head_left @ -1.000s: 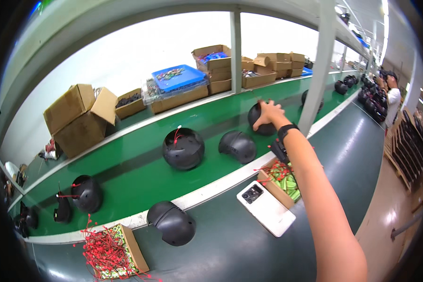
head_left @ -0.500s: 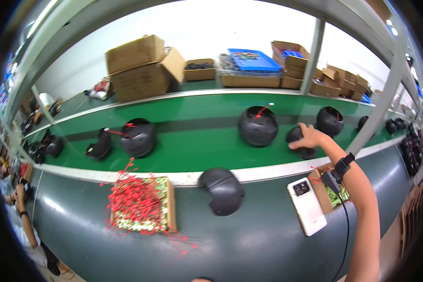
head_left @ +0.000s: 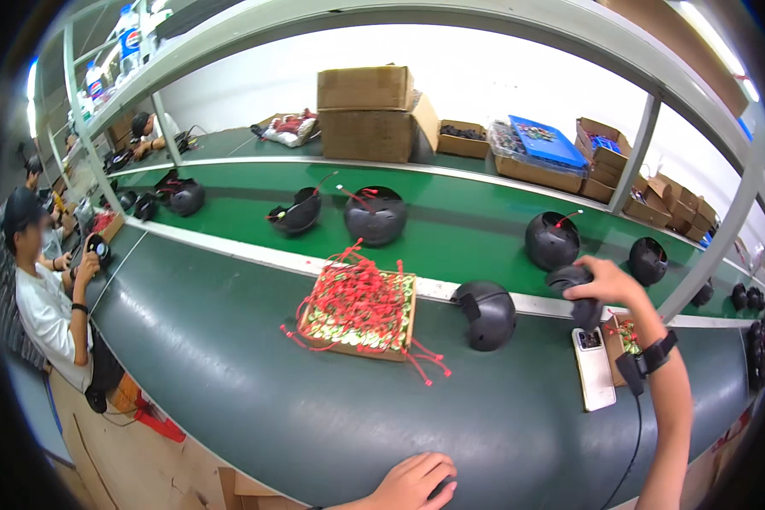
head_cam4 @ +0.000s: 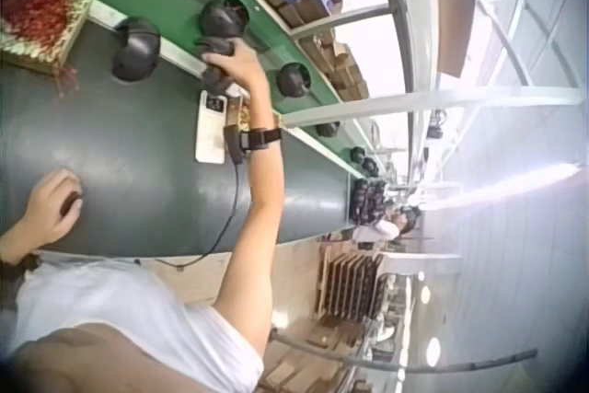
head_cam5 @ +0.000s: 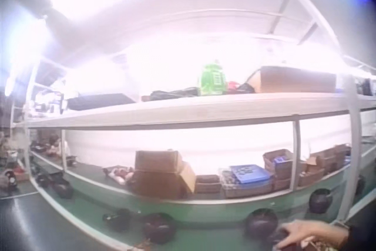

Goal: Assembling small electronic speaker components by connecting internal wires and snapping plastic housing pieces together.

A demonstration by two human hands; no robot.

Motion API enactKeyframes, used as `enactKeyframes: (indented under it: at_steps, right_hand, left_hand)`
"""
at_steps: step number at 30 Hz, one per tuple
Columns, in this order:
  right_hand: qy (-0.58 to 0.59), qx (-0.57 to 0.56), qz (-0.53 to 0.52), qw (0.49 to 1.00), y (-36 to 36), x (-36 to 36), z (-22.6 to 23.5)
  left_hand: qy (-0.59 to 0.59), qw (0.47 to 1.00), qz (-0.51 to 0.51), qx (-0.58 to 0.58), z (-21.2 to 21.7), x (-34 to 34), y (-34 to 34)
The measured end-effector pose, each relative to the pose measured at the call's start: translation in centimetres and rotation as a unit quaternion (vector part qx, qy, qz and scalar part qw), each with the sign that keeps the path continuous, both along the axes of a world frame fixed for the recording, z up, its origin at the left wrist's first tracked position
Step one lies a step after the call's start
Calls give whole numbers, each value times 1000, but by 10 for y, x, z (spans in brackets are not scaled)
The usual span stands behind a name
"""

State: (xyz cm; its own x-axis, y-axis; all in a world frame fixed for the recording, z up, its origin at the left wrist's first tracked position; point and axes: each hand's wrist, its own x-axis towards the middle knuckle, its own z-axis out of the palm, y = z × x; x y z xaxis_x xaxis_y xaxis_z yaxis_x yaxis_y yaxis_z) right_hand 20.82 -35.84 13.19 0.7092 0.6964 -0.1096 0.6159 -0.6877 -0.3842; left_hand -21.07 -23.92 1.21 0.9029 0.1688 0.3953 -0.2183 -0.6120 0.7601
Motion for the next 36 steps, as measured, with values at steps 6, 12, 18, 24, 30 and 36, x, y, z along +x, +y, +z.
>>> enactKeyframes:
  at_steps: [6, 12, 18, 24, 30, 36]
  right_hand:
    - [-91, -83, 7, 992, 45, -48, -55]
    - [-307, -169, 77, 934, 102, -64, 4]
    - [-307, 136, 291, 896, 282, -159, 71]
    - [-446, 1, 266, 855, 432, -178, 1]
    - [-407, -83, 250, 875, 467, -163, -74]
    - [-416, -139, 303, 846, 482, -146, -55]
  left_hand:
    - [-19, 999, -14, -38, 52, -26, 24]
    - [-256, 928, -108, -246, 149, -89, 77]
    - [-508, 802, -135, -285, 180, -74, 65]
    - [-437, 833, -183, -285, 168, -85, 98]
    - [-589, 724, -106, -345, 139, -45, 111]
    - [-574, 751, -102, -310, 123, -46, 133]
